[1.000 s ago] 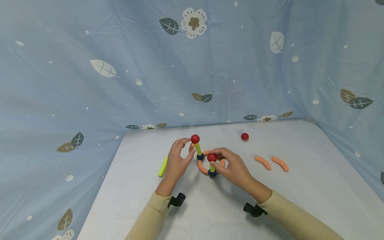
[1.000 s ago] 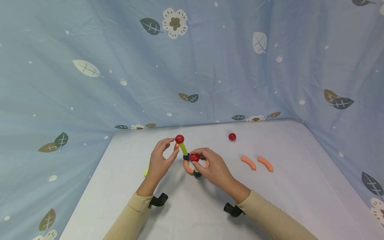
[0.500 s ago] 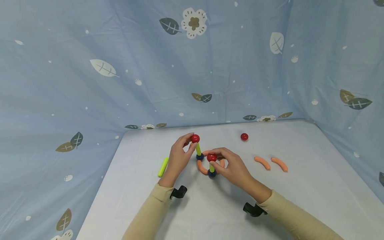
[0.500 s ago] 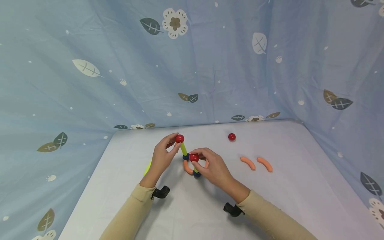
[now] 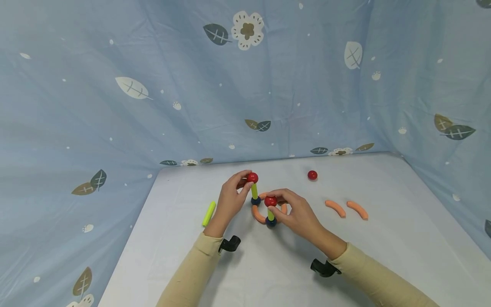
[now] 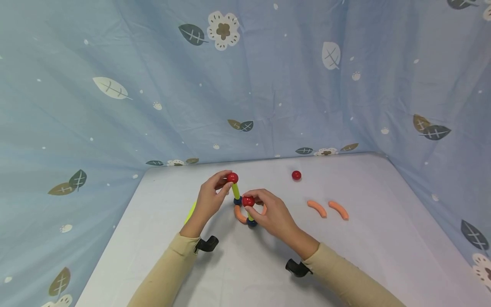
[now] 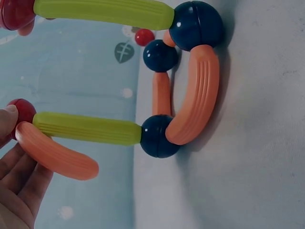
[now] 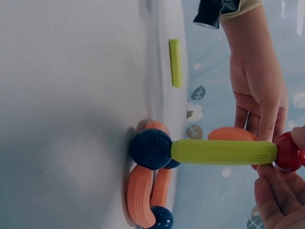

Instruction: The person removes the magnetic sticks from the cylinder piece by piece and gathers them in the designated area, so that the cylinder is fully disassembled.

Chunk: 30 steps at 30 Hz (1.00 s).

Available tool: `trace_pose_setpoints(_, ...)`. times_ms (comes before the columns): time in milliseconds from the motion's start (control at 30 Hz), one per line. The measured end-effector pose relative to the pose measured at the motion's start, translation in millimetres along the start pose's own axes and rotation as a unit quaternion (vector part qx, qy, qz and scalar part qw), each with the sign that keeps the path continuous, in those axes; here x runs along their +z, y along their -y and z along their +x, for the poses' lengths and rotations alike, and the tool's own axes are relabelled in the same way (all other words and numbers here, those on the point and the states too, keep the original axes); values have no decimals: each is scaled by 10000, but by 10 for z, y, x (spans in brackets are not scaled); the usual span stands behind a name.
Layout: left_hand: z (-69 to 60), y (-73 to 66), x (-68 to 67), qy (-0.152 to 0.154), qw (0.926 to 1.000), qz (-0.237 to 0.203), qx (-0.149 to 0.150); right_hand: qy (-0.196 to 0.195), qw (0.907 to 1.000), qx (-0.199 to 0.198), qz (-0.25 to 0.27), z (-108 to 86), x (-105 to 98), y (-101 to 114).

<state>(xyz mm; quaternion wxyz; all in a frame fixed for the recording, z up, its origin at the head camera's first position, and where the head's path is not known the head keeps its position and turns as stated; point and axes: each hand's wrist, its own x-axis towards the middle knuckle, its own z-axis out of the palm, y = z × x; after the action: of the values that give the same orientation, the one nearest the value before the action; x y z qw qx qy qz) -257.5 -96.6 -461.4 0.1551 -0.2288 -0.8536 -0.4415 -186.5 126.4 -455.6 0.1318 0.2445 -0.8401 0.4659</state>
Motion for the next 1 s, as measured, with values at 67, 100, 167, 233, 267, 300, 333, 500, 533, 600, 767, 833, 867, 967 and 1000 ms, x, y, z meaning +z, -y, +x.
trace_pose_setpoints(67,-1,-6,2,23,10000,30,-5,-8,10000,-7,-4,-1,2,-1)
trace_pose_setpoints(100,0,-7,5,34,10000,40,-20,-9,10000,-5,-5,-1,2,-1)
trace_pose_setpoints(167,1,-16,7,76,10000,20,-62,-9,10000,-3,5,-2,1,-1)
trace_pose_setpoints(233,1,-25,11,128,9999,25,-112,-4,10000,1,4,-2,0,-2)
trace_pose_setpoints(267,1,-29,11,150,9998,10,-129,-3,10000,3,4,-2,0,-2)
trace_pose_setpoints(300,2,-32,10,174,9997,2,-144,-2,10000,-1,3,-2,-1,-1)
trace_pose_setpoints(333,1,-37,8,193,9997,10,-144,-1,10000,-7,3,-2,-1,-1)
trace_pose_setpoints(500,-8,-48,-4,250,9996,-11,-123,0,10000,-39,14,-1,0,-2)
trace_pose_setpoints(533,-10,-46,-5,253,9996,-15,-111,1,10000,-36,19,-1,2,-4)
trace_pose_setpoints(600,-14,-42,-6,260,9996,-37,-109,2,10000,-26,29,0,5,-6)
trace_pose_setpoints(767,-15,-11,3,270,9996,4,-37,2,10000,2,43,2,11,-5)
trace_pose_setpoints(833,-17,1,7,266,9996,34,11,4,10000,1,42,2,11,-6)
trace_pose_setpoints(867,-18,4,7,267,9996,39,15,6,10000,0,41,1,11,-6)
trace_pose_setpoints(967,-21,2,5,244,9997,21,11,5,10000,1,45,-1,8,-4)
trace_pose_setpoints(1000,-22,-1,3,231,9997,9,0,7,10000,2,43,-2,7,-3)
